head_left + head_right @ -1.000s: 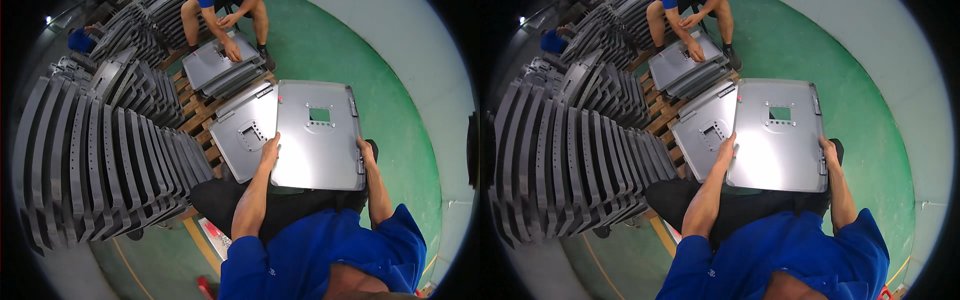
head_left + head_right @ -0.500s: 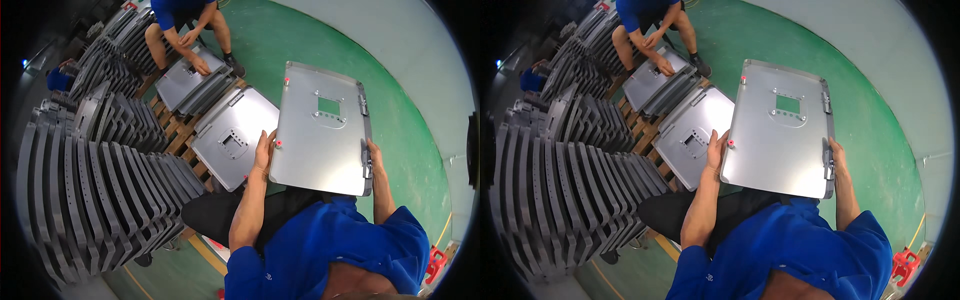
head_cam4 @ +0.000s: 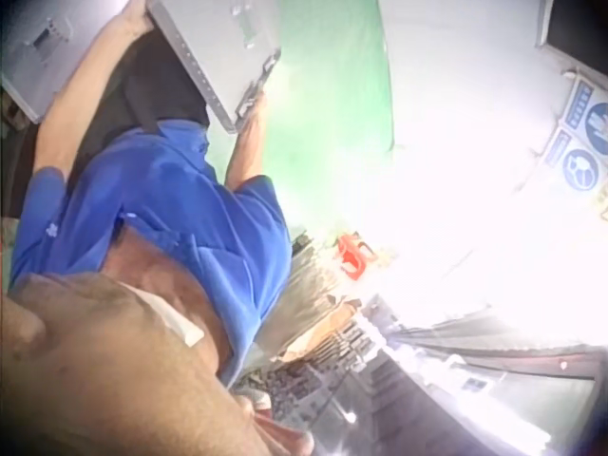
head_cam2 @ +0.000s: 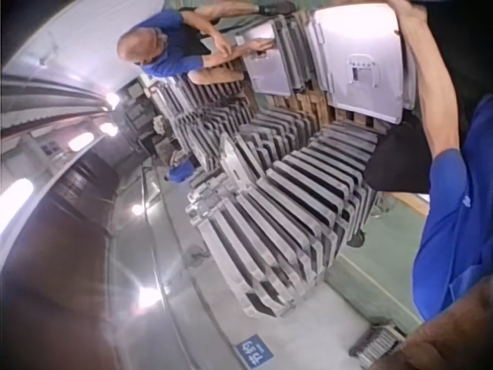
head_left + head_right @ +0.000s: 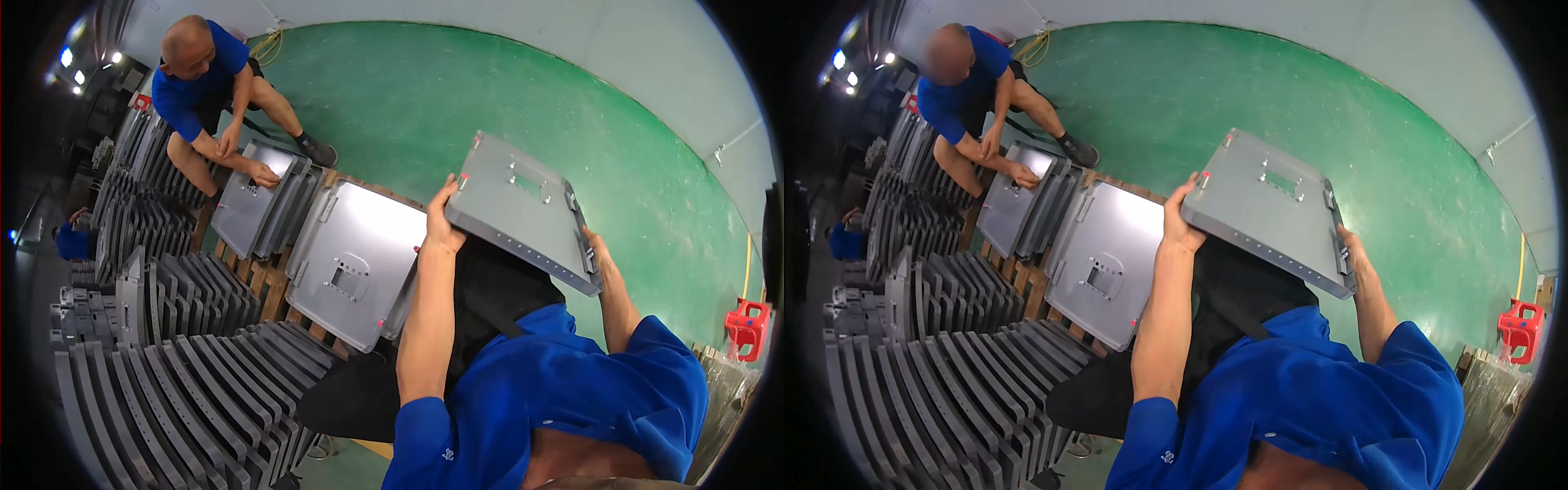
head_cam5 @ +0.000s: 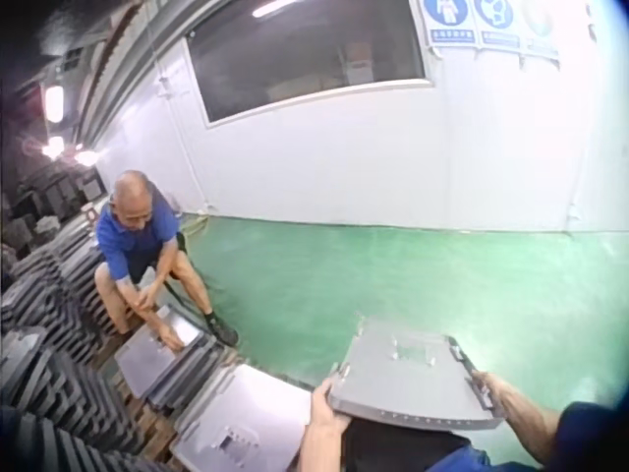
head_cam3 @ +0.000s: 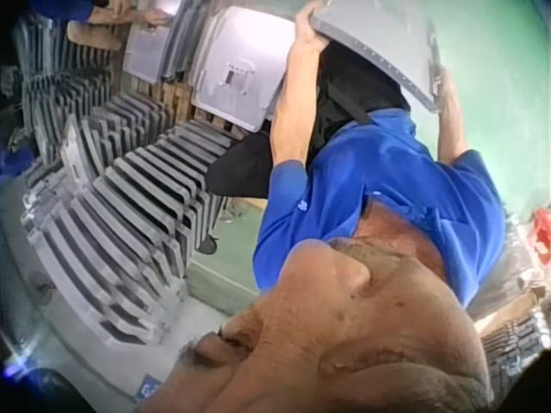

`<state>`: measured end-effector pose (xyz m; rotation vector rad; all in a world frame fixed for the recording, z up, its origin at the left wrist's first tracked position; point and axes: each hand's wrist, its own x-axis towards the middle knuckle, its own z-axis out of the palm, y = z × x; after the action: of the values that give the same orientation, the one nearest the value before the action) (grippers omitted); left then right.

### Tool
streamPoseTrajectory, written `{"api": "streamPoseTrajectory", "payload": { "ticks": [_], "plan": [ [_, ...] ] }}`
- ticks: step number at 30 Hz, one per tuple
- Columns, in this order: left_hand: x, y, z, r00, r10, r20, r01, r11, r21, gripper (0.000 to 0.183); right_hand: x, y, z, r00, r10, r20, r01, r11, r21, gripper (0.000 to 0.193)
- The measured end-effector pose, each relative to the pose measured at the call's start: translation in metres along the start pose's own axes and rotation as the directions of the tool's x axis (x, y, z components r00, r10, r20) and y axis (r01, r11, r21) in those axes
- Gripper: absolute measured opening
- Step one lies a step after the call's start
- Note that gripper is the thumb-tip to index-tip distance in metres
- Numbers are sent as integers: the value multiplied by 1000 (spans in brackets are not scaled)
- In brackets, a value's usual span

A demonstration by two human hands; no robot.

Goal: Assembling and stacking metal equipment casings on a pallet.

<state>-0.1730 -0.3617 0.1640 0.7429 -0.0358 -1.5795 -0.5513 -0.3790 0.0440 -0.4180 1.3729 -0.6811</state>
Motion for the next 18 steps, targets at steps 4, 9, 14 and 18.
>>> {"api": "streamPoseTrajectory", "payload": {
  "ticks": [4,9,14,18],
  "plan": [
    [37,-17,-2,995,-95,27,96,995,-31,29,16,43,-24,996,85,-2,-84,994,70,42],
    [87,-54,-5,972,-233,-30,228,966,-119,15,29,77,-46,979,203,-20,-197,968,155,40],
    [114,-82,-12,942,-304,-143,292,951,-101,30,23,93,-47,971,208,-115,-210,978,-8,37],
    [132,-102,-45,933,-261,-248,250,965,-77,35,26,115,-48,954,289,-76,-295,951,-92,30]
  ]
}}
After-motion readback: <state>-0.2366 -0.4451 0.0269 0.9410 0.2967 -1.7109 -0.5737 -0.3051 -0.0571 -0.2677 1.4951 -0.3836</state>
